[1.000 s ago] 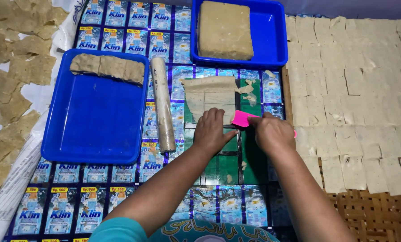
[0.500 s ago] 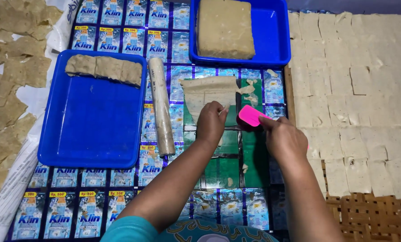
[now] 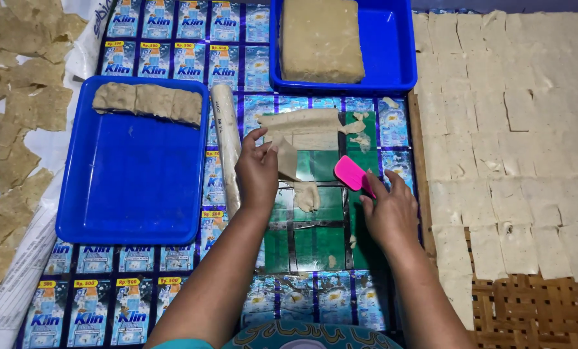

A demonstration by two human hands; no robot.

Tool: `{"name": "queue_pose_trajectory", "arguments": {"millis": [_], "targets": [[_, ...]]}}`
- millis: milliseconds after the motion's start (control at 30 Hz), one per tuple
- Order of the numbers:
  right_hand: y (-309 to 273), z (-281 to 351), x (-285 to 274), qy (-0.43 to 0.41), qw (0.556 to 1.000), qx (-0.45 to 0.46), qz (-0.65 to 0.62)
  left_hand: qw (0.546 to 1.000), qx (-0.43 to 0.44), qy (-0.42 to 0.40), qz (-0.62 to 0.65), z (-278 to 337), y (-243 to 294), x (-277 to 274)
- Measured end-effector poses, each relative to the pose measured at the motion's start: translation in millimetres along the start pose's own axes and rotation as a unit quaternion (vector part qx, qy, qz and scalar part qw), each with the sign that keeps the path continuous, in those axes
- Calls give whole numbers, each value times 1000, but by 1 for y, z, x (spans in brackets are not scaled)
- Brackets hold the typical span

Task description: Flattening sheets of dough with a pipe and cutting them into squares using a plastic scraper tool.

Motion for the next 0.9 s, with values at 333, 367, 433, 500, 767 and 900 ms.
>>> {"name": "queue_pose_trajectory", "arguments": {"millis": [333, 367, 433, 500, 767, 900], "targets": [[-73, -14, 22, -70, 742, 93, -660, 984, 126, -122, -14, 37, 90, -12], [-86, -14, 16, -112, 680, 61, -722, 984, 77, -148, 59, 38, 89, -12], [-96, -19, 17, -152, 609, 26, -778, 976, 30, -173, 130, 36, 86, -12], [-95, -25, 35, -199, 489, 18, -849, 963, -23, -175, 205, 30, 76, -12], [-71, -19, 4, -173, 533, 54, -826, 932, -116, -170, 297, 16, -4, -10], [-52, -18, -3, -164, 566, 88, -803, 904, -221, -235, 280, 32, -22, 5]]}}
Point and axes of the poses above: each hand's wrist, its own z-axis away from the middle knuckle, its own x-axis out of the palm, y = z × x, the point moved 6 cm from there along -z, towards the middle knuckle, and after that the axes turned 8 degrees about z, right-handed, at the moved point
